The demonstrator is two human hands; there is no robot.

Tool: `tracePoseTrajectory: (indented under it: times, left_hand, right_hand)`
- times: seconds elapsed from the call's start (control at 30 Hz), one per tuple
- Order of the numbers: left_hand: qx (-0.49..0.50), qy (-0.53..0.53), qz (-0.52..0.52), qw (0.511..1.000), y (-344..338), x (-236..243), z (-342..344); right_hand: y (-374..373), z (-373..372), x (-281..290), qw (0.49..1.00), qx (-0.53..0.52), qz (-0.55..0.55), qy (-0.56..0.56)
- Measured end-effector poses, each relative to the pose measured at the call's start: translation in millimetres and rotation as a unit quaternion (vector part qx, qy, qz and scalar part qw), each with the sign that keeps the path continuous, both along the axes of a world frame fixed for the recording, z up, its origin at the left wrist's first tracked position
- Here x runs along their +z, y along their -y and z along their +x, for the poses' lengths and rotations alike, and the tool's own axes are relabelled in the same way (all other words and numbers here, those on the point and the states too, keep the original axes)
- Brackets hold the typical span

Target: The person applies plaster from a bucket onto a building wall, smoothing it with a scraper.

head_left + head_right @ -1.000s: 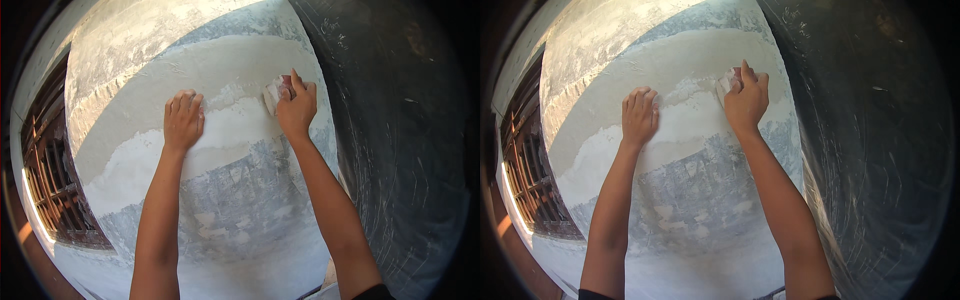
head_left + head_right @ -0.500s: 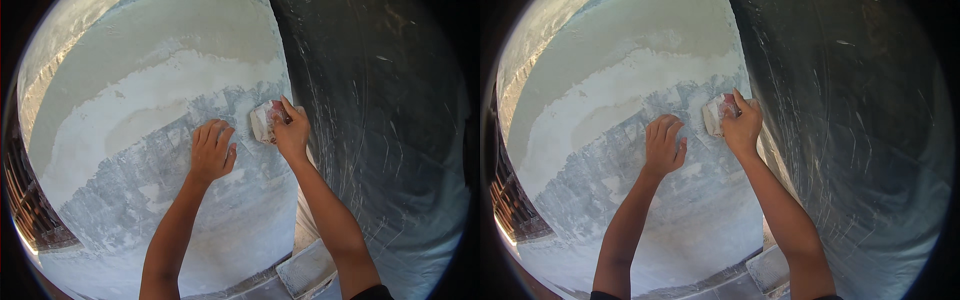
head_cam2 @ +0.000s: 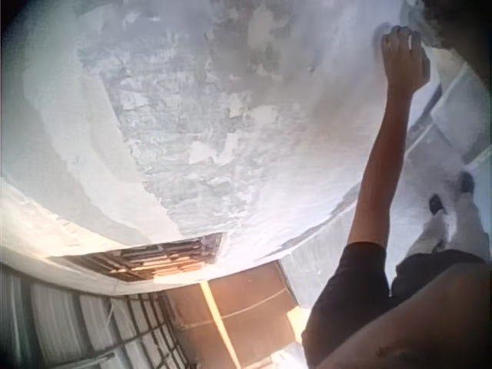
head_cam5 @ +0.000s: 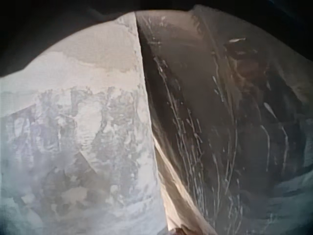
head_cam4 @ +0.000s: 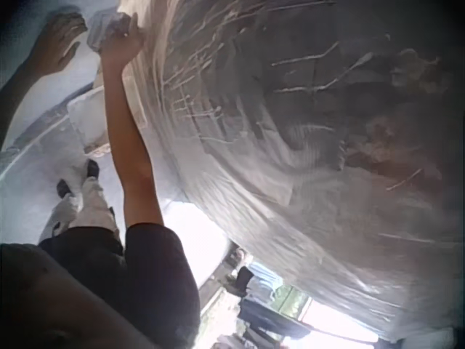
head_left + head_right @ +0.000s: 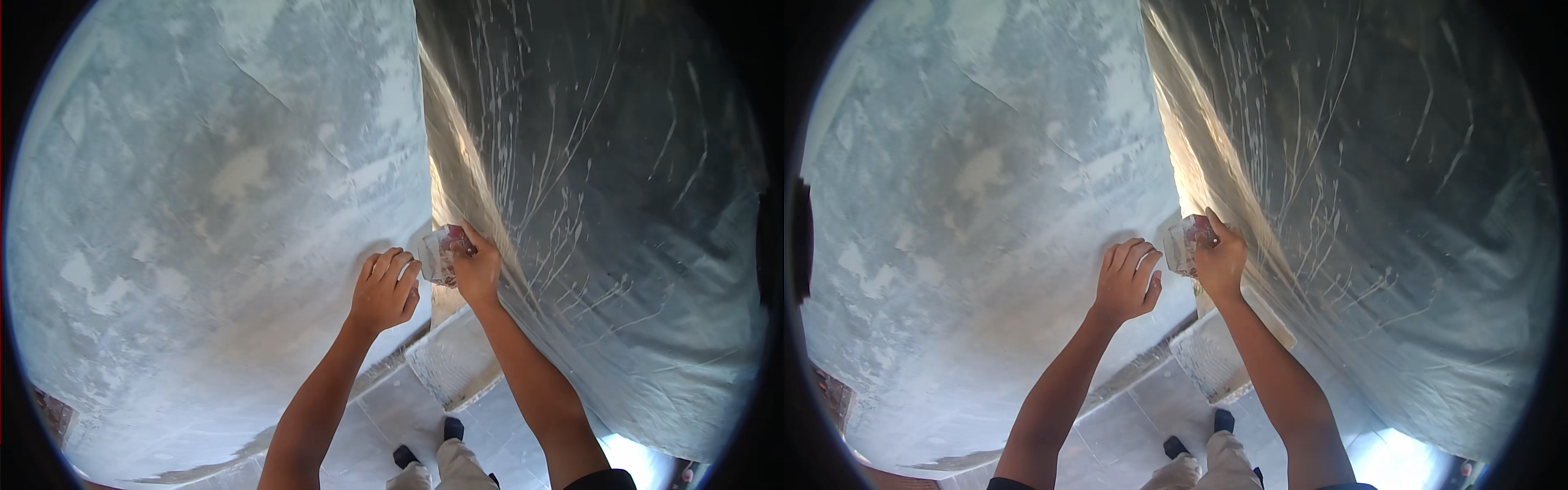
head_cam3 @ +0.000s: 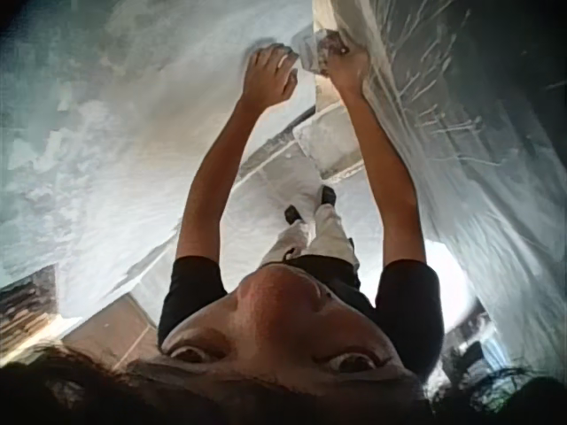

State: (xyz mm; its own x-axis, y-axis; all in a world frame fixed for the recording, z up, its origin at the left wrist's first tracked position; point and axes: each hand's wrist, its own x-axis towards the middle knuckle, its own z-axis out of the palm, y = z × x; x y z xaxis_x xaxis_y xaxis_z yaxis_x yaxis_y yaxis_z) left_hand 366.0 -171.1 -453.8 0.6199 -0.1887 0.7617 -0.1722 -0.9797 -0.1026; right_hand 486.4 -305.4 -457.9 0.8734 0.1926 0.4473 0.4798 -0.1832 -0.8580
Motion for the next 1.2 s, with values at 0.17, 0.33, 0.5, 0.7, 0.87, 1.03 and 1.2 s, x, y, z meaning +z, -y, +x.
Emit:
tracePoseTrajectory:
  times: [0.17, 0.33, 0.5, 0.7, 0.87, 1.03, 1.2]
  left_hand:
    - [0.012, -0.106, -0.1, 0.989, 19, -104, -10]
    - [0.09, -0.191, -0.199, 0.957, 28, -191, -32]
    - [0.179, -0.296, -0.276, 0.897, 46, -279, -56]
    - [0.306, -0.422, -0.39, 0.759, 85, -370, -87]
    - [0.365, -0.409, -0.576, 0.606, 111, -423, -86]
    - [0.358, -0.372, -0.738, 0.434, 125, -452, -79]
    - [0.291, -0.316, -0.831, 0.353, 141, -478, -93]
  right_hand:
    - [25, -6, -126, 0.996, -0.014, -0.072, -0.048]
    - [46, -31, -227, 0.972, 0.0, -0.196, -0.128]
    - [70, -59, -301, 0.944, 0.025, -0.256, -0.208]
    - [102, -83, -348, 0.927, 0.04, -0.291, -0.234]
    - [124, -85, -380, 0.921, 0.052, -0.282, -0.262]
    - [133, -76, -389, 0.928, 0.09, -0.3, -0.201]
    - [133, -54, -381, 0.937, 0.094, -0.307, -0.135]
